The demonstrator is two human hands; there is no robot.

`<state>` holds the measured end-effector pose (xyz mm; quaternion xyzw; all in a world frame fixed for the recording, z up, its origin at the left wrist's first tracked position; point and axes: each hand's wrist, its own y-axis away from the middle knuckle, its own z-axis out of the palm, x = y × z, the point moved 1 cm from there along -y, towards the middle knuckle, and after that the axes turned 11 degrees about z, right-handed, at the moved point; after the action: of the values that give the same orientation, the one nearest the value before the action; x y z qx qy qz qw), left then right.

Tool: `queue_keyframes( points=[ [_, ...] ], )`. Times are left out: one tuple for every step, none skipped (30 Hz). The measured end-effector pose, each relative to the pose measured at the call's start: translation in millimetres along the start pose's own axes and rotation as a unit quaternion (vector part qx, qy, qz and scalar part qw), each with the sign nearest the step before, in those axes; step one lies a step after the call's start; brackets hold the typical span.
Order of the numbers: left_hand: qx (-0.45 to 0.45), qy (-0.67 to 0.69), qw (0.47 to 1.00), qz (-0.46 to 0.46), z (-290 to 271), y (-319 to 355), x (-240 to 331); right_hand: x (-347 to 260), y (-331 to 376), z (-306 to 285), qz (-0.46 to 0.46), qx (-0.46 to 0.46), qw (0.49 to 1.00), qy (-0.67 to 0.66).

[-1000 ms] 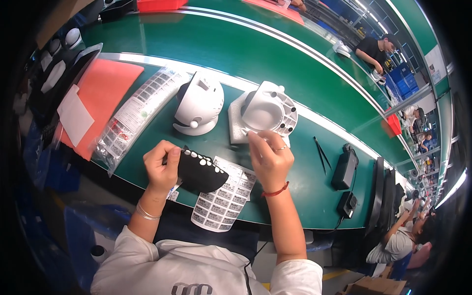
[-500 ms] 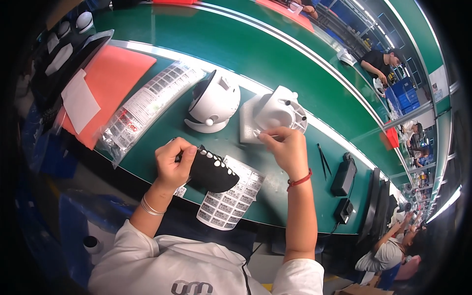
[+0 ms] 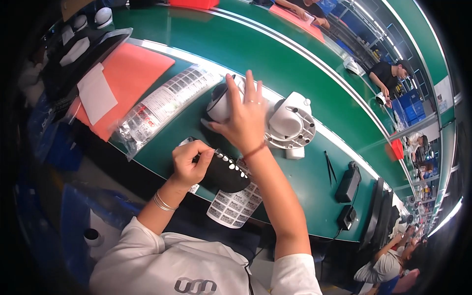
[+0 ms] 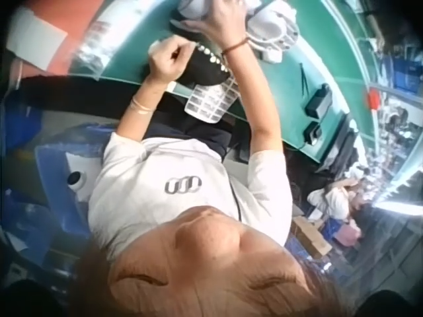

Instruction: Apply labels and assemble components of security cameras at an industrial workbench.

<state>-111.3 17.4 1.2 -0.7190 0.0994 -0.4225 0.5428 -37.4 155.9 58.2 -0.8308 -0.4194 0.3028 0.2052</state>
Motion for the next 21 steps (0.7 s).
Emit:
queue_keyframes(
  points=[
    [0.002,-0.001,1.000,0.002,1.1,-1.4,0.0,7.3,-5.7,12.4,0.002,-0.010,1.000,0.007],
    [0.005,0.004,1.000,0.000,0.5,-1.1,-0.3,8.0,-10.8,16.1,-0.008,-0.005,1.000,-0.001],
    [0.009,0.009,1.000,0.000,0.3,-1.4,-0.3,8.8,-16.4,14.9,-0.003,-0.001,1.000,-0.003],
    [0.011,-0.006,1.000,0.004,-3.5,0.2,0.6,7.2,-22.4,17.6,-0.003,-0.002,1.000,-0.015],
    [0.012,0.002,1.000,0.002,-2.3,0.2,0.9,12.6,-29.5,15.5,0.015,0.026,0.996,-0.079],
    [0.017,0.003,1.000,0.005,-0.5,-0.2,2.4,17.2,-33.4,9.8,0.079,0.054,0.986,-0.138],
    [0.020,0.002,1.000,0.013,1.9,0.1,2.4,30.2,-37.5,5.5,0.220,-0.031,0.903,-0.369],
    [0.023,0.014,0.999,0.021,1.8,0.9,1.6,17.1,-43.4,-5.4,0.318,-0.075,0.811,-0.486],
    [0.032,0.020,0.999,0.026,2.0,0.2,3.9,25.1,-49.2,-12.1,0.322,-0.145,0.699,-0.622],
    [0.026,0.026,0.999,0.022,0.2,-0.7,6.1,22.7,-54.0,-18.2,0.332,-0.200,0.626,-0.677],
    [0.031,0.032,0.999,0.026,-0.6,-1.3,6.6,25.0,-53.2,-20.7,0.313,-0.229,0.575,-0.721],
    [0.027,0.029,0.999,0.030,-3.7,-0.2,6.6,33.6,-51.9,-16.4,0.288,-0.242,0.535,-0.757],
    [0.029,0.028,0.999,0.031,-3.6,1.0,5.9,32.3,-49.3,-16.8,0.286,-0.216,0.561,-0.746],
    [0.023,0.029,0.999,0.029,-3.0,2.1,4.9,30.5,-49.7,-16.9,0.285,-0.216,0.562,-0.746],
    [0.016,0.031,0.999,0.026,-2.5,2.4,3.9,29.1,-50.0,-18.0,0.283,-0.219,0.583,-0.729],
    [0.016,0.029,0.999,0.026,-4.7,0.6,5.9,27.1,-48.5,-20.0,0.284,-0.221,0.604,-0.711],
    [0.015,0.032,0.999,0.026,-4.7,0.7,5.5,23.6,-47.6,-21.5,0.265,-0.243,0.578,-0.733],
    [0.021,0.034,0.999,0.026,-4.4,1.2,5.1,20.7,-44.0,-24.6,0.298,-0.219,0.600,-0.709],
    [0.026,0.034,0.999,0.029,-3.3,0.6,4.5,8.2,-42.4,-28.4,0.328,-0.194,0.621,-0.685],
    [0.027,0.042,0.998,0.027,-2.9,0.8,4.8,9.0,-39.5,-26.7,0.332,-0.180,0.653,-0.656],
    [0.023,0.045,0.998,0.028,-2.4,1.3,5.0,7.1,-38.3,-19.7,0.282,-0.120,0.725,-0.618]
  ],
)
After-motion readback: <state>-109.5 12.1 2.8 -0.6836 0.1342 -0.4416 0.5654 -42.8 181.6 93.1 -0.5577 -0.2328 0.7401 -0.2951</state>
